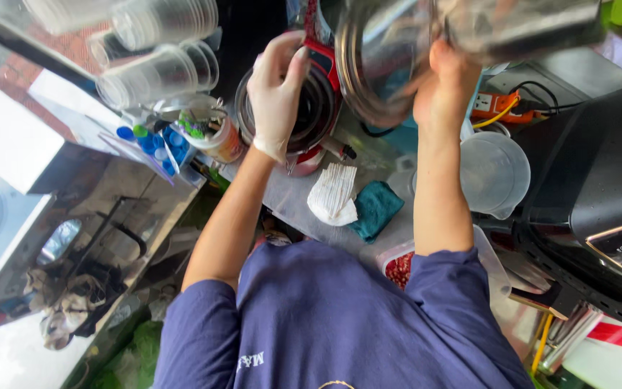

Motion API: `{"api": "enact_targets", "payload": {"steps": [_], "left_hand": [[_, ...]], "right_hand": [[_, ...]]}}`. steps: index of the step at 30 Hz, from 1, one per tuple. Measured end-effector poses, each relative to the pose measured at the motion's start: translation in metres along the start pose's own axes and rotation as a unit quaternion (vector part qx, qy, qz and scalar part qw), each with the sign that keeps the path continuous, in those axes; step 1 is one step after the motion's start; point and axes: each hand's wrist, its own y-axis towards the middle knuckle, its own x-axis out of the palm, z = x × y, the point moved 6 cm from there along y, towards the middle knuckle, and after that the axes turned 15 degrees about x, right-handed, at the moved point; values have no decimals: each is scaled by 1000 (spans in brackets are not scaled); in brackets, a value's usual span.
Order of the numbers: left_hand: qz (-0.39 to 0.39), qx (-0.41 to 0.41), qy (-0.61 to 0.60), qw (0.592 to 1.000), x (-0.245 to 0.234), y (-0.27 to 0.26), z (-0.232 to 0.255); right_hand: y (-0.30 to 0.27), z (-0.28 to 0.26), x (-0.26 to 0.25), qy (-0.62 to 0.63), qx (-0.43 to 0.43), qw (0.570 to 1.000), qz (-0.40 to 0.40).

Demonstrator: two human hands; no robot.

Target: The person handles chopped pomegranate seeds in a plastic container, then assembles a blender by attaching the blade and jar to the base. They retrieve a metal scoop from a freezer and return to the counter. The scene shows a small food preparation area with stacked cups and a fruit display nearby.

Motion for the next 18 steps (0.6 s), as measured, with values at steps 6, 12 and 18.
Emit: {"api": "enact_targets", "payload": {"steps": [6,12,18], "left_hand": [[-1,-116,-107,987,10,-21,-38],[-74,-109,-147,980,5,-13,-42],[-96,-137,-137,976,8,-17,-50]], "right_hand": [[-39,5,-25,-1,19,997,77],[-28,33,-16,60,48,995,70],[-24,55,2,92,55,993,46]]}}
